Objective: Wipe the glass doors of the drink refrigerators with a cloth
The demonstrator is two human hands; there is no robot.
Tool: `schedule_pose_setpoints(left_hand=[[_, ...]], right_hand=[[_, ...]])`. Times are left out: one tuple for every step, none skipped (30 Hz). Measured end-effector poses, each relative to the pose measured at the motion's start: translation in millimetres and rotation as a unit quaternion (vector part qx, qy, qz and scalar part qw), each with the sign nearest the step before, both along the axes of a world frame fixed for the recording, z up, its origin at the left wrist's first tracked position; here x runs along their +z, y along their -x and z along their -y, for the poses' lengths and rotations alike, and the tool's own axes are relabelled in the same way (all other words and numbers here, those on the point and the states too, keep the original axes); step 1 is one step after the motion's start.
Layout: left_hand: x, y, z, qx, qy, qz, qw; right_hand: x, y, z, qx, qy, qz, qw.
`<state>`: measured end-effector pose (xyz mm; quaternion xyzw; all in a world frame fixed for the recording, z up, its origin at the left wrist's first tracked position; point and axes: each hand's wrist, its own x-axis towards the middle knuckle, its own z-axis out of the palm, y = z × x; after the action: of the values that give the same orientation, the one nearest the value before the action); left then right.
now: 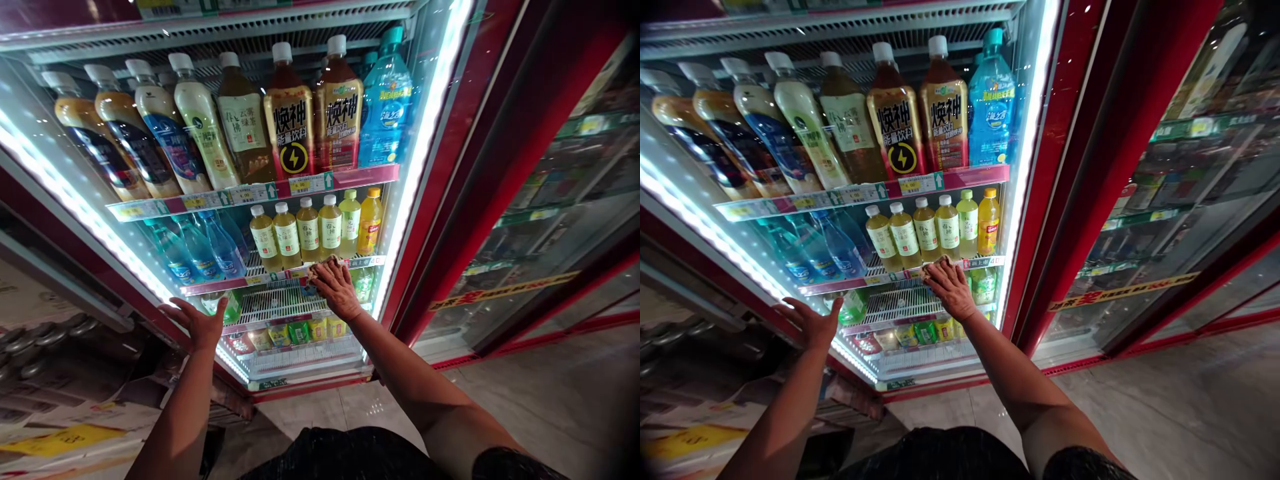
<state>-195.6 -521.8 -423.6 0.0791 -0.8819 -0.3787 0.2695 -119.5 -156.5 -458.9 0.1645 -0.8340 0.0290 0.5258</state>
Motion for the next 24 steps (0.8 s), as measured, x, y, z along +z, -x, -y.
schedule_pose_setpoints(left_hand=[[-0.2, 0, 0, -0.001, 0.002, -0.003, 1.000], [-0.2, 0, 0, -0.002, 0.002, -0.006, 1.000], [-0.2, 0, 0, -0.004, 0.002, -0.008, 1.000], [-0.1, 0, 0, -0.005, 0.001, -0.010, 1.000], [-0.2, 0, 0, -0.006, 0.001, -0.011, 1.000], [-0.4, 1, 1, -0.007, 0.001, -0.011, 1.000], [-0.8, 1, 1, -0.007, 0.002, -0.012, 1.000], [-1.6, 1, 2, -0.008, 0.004, -0.012, 1.000], [-2.7, 2, 2, -0.010, 0.006, -0.012, 1.000], [-4.3, 2, 2, -0.013, 0.008, -0.013, 1.000], [-6.1, 3, 2, -0.017, 0.008, -0.011, 1.000], [-8.3, 3, 0, -0.022, 0.008, -0.010, 1.000], [-10.6, 3, -2, -0.028, 0.008, -0.010, 1.000], [-13.0, 3, -5, -0.034, 0.011, -0.012, 0.999], [-15.3, 2, -9, -0.040, 0.019, -0.017, 0.999], [-17.3, 0, -14, -0.047, 0.030, -0.025, 0.998], [-19.1, -2, -20, -0.055, 0.043, -0.034, 0.997], [-20.5, -5, -26, -0.064, 0.056, -0.041, 0.996], [-21.5, -7, -32, -0.073, 0.069, -0.049, 0.994], [-22.2, -10, -38, -0.083, 0.082, -0.059, 0.991], [-22.7, -13, -43, -0.094, 0.096, -0.072, 0.988], [-23.0, -15, -48, -0.107, 0.112, -0.086, 0.984], [-23.2, -16, -53, -0.118, 0.128, -0.099, 0.980], [-23.3, -16, -57, -0.128, 0.142, -0.107, 0.976]], right_hand=[[-0.5, 2, 2, -0.006, 0.010, -0.006, 1.000], [-2.0, 3, 4, -0.010, 0.015, -0.011, 1.000], [-4.3, 3, 6, -0.009, 0.015, -0.015, 1.000], [-7.0, 3, 5, -0.005, 0.009, -0.017, 1.000], [-9.7, 1, 3, 0.003, -0.002, -0.015, 1.000], [-11.9, 0, 0, 0.010, -0.015, -0.013, 1.000], [-13.5, -2, -4, 0.015, -0.024, -0.010, 1.000], [-14.4, -4, -9, 0.013, -0.025, -0.008, 1.000], [-14.6, -5, -13, 0.006, -0.018, -0.009, 1.000], [-14.4, -5, -15, -0.004, -0.005, -0.010, 1.000], [-14.3, -3, -15, -0.017, 0.014, -0.011, 1.000], [-14.6, -1, -13, -0.031, 0.034, -0.013, 0.999], [-15.7, 1, -10, -0.042, 0.050, -0.014, 0.998], [-17.7, 4, -6, -0.051, 0.059, -0.010, 0.997], [-20.6, 5, -3, -0.054, 0.060, -0.003, 0.997], [-24.4, 5, -1, -0.051, 0.049, 0.009, 0.997], [-28.5, 4, -2, -0.042, 0.031, 0.024, 0.998], [-32.7, 2, -5, -0.032, 0.012, 0.040, 0.999], [-36.4, -1, -11, -0.024, -0.004, 0.055, 0.998], [-39.2, -5, -19, -0.023, -0.013, 0.064, 0.998], [-40.8, -8, -27, -0.029, -0.011, 0.068, 0.997], [-41.1, -10, -34, -0.042, -0.002, 0.065, 0.997], [-40.1, -12, -40, -0.058, 0.011, 0.056, 0.997], [-38.1, -12, -44, -0.074, 0.026, 0.042, 0.996]])
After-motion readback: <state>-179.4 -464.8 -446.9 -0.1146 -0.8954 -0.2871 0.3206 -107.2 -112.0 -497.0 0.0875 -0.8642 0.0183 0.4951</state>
